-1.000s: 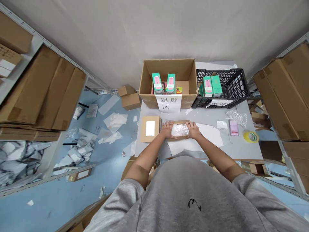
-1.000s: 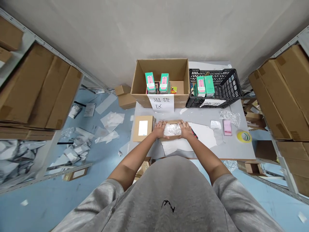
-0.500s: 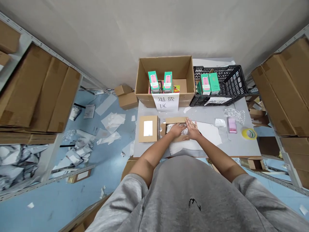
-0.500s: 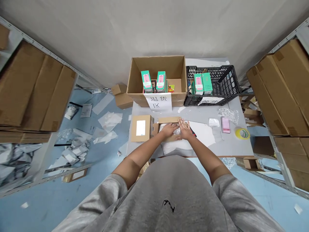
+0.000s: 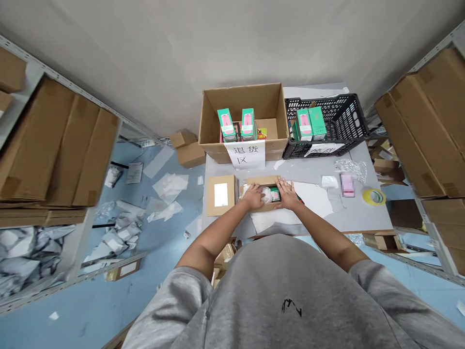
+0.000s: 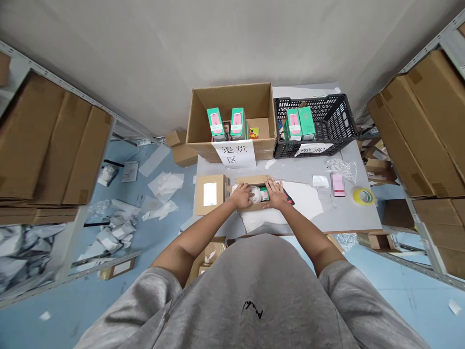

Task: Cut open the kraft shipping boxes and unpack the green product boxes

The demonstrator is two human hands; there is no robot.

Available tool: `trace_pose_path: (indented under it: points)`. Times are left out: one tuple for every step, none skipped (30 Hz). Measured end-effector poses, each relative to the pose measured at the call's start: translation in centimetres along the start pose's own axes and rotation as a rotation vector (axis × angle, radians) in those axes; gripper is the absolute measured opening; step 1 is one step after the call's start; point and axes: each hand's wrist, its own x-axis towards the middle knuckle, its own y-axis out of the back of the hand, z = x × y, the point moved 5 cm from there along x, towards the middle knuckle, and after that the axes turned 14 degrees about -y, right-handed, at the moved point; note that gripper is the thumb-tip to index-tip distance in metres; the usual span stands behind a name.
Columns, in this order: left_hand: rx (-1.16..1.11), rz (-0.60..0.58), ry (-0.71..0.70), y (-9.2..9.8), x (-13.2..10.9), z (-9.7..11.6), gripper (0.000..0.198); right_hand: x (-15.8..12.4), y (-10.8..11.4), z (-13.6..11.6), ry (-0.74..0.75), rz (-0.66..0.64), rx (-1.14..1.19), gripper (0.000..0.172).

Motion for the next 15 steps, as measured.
trace_pose_path:
  points:
    - [-0.012,0.018,0.009,0.2,0.2,0.3,0.025,0.0,0.0,0.0,0.000,0.002,0.011,0.153]
    - [-0.029,0.037,0.014,0.4,0.7,0.7,0.025,-0.1,-0.1,0.0,-0.001,0.004,0.020,0.153]
    - [-0.045,0.050,0.015,0.5,1.3,1.1,0.025,-0.1,-0.1,0.0,-0.003,0.007,0.030,0.154]
    - [-0.060,0.050,0.018,0.5,2.1,1.6,0.024,-0.1,-0.1,0.0,-0.003,0.011,0.041,0.153]
    - [-0.071,0.034,0.027,0.4,3.0,2.1,0.024,0.0,0.0,0.0,0.000,0.015,0.053,0.152]
    - [-0.077,0.006,0.048,0.2,3.9,2.5,0.027,0.0,0.0,-0.1,0.004,0.019,0.067,0.151]
    - [-0.083,-0.030,0.074,-0.1,4.8,2.9,0.033,0.0,0.0,-0.1,0.010,0.022,0.081,0.150]
    - [-0.091,-0.066,0.100,-0.4,5.6,3.2,0.039,0.1,0.0,0.0,0.013,0.024,0.095,0.150]
    - [-0.104,-0.097,0.124,-0.6,6.3,3.5,0.047,0.1,-0.1,0.1,0.014,0.023,0.109,0.149]
    - [-0.121,-0.122,0.149,-0.9,6.9,3.7,0.054,0.2,-0.2,0.2,0.014,0.020,0.123,0.150]
    - [-0.139,-0.140,0.174,-1.1,7.4,3.7,0.057,0.2,-0.2,0.4,0.010,0.017,0.139,0.151]
    - [-0.152,-0.151,0.201,-1.3,7.7,3.7,0.057,0.2,-0.3,0.6,0.004,0.013,0.157,0.152]
    - [-0.162,-0.158,0.226,-1.5,8.0,3.5,0.055,0.2,-0.4,0.9,-0.004,0.008,0.177,0.154]
    - [-0.167,-0.165,0.246,-1.6,8.1,3.3,0.052,0.2,-0.5,1.3,-0.009,0.003,0.198,0.156]
    - [-0.168,-0.175,0.259,-1.8,8.2,3.2,0.051,0.2,-0.6,1.6,-0.011,-0.003,0.215,0.158]
